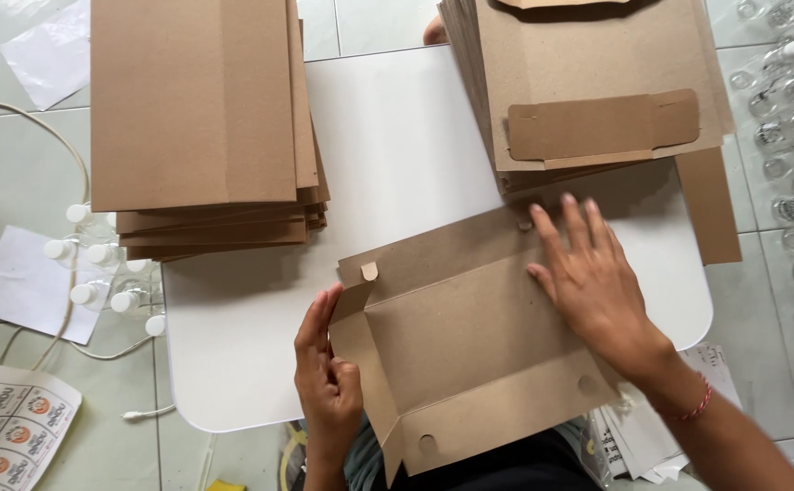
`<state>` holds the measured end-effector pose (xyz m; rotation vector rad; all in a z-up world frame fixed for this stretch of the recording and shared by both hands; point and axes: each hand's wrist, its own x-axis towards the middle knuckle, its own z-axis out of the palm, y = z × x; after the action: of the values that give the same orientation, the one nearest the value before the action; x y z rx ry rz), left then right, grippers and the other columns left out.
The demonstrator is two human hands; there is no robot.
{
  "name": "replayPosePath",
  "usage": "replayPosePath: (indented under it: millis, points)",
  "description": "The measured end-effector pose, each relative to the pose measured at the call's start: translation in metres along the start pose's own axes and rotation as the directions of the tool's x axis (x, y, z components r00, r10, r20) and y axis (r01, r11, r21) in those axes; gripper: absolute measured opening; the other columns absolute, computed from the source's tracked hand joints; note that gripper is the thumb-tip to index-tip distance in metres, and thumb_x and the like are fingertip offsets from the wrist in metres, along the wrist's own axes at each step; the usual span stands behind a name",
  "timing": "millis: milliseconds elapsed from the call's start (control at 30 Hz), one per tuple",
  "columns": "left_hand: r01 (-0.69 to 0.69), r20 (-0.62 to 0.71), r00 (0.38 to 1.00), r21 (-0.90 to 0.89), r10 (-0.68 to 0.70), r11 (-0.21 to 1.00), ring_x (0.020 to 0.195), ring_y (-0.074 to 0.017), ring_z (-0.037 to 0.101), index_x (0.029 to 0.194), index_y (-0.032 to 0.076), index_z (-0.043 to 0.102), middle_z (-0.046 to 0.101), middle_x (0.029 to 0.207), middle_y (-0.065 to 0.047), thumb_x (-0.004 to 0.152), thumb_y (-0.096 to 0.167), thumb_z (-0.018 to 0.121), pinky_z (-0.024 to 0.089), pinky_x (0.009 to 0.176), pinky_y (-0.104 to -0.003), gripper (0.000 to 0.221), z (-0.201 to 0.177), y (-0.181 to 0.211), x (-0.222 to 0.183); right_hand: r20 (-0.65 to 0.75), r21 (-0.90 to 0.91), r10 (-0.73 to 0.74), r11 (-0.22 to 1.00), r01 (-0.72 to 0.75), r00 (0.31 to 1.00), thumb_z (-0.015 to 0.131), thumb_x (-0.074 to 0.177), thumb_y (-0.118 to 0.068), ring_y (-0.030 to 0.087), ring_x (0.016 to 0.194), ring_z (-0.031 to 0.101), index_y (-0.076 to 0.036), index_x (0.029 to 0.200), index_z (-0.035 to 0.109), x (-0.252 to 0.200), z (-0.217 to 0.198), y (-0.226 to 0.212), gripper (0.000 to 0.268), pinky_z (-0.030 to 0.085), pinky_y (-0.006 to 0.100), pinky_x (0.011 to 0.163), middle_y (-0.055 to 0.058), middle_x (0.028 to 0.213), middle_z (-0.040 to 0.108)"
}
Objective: Assembling cardboard boxes by folding flat templates and tucking in tabs at a work table.
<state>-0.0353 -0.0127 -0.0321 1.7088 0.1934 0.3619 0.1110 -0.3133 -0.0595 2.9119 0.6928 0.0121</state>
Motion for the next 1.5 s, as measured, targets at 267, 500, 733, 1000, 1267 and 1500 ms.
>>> replayPosePath:
  millis: [267, 500, 733, 1000, 1267, 1500]
  points:
    - [0.076, -0.001, 0.997, 0.113, -0.077, 0.991, 0.059, -0.0055, 0.040, 0.151, 0.010, 0.041, 0.069, 0.130, -0.006, 0.093, 0.005, 0.045, 0.040, 0.057, -0.022, 0.059, 0.010, 0.003, 0.012, 0.167, 0.298, -0.421, 0.884, 0.361, 0.892, 0.035, 0.084, 0.012, 0.039, 0.156, 0.004, -0.025, 0.167, 0.007, 0.053, -0.015, -0.050, 0.095, 0.011, 0.067, 0.116, 0.018, 0.171, 0.008]
    - [0.045, -0.049, 0.998, 0.091, -0.040, 0.995, 0.122, -0.0251, 0.068, 0.147, 0.007, 0.041, 0.068, 0.116, -0.010, 0.101, 0.005, 0.050, 0.055, 0.108, -0.036, 0.047, 0.026, 0.012, 0.022, -0.133, 0.236, -0.633, 0.727, 0.645, 0.763, 0.054, 0.090, -0.008, 0.037, 0.141, 0.041, -0.010, 0.157, 0.033, 0.095, -0.026, -0.099, 0.071, 0.034, 0.052, 0.110, 0.016, 0.150, 0.048]
    - [0.150, -0.192, 0.972, 0.063, -0.136, 0.987, 0.110, -0.0183, 0.066, 0.127, 0.008, 0.058, 0.058, 0.118, -0.010, 0.095, 0.004, 0.058, 0.061, 0.093, -0.032, 0.033, 0.029, 0.008, 0.032, 0.392, 0.670, -0.542, 0.722, 0.173, 0.744, 0.067, 0.094, -0.042, 0.025, 0.105, 0.046, -0.024, 0.112, 0.073, 0.148, -0.046, -0.124, 0.026, 0.045, 0.038, 0.085, 0.005, 0.105, 0.055]
    - [0.050, -0.126, 0.992, 0.242, -0.020, 0.969, 0.101, -0.0185, 0.062, 0.114, 0.012, 0.066, 0.055, 0.104, -0.002, 0.097, 0.009, 0.065, 0.061, 0.095, -0.034, 0.018, 0.027, -0.005, 0.067, 0.389, 0.728, -0.549, 0.675, 0.119, 0.740, 0.072, 0.091, -0.051, 0.027, 0.088, 0.063, -0.023, 0.106, 0.079, 0.162, -0.083, -0.106, 0.032, 0.057, 0.042, 0.077, 0.009, 0.093, 0.056]
    - [-0.164, 0.087, 0.986, 0.418, 0.141, 0.894, 0.088, -0.0206, 0.064, 0.104, 0.010, 0.065, 0.056, 0.095, -0.005, 0.095, 0.003, 0.065, 0.064, 0.073, -0.028, 0.011, 0.021, -0.005, 0.095, 0.462, 0.695, -0.537, 0.713, 0.087, 0.706, 0.061, 0.097, -0.046, 0.022, 0.096, 0.059, -0.016, 0.090, 0.080, 0.175, -0.078, -0.097, 0.035, 0.056, 0.040, 0.079, 0.007, 0.094, 0.057]
    - [-0.447, 0.411, 0.871, 0.439, 0.269, 0.779, 0.077, -0.0158, 0.064, 0.097, 0.018, 0.062, 0.055, 0.083, 0.003, 0.093, 0.019, 0.074, 0.061, 0.065, -0.030, 0.013, 0.003, -0.018, 0.128, 0.508, 0.752, -0.522, 0.656, -0.057, 0.685, 0.058, 0.097, -0.041, 0.023, 0.092, 0.057, -0.013, 0.088, 0.075, 0.169, -0.085, -0.088, 0.034, 0.054, 0.041, 0.079, 0.008, 0.098, 0.058]
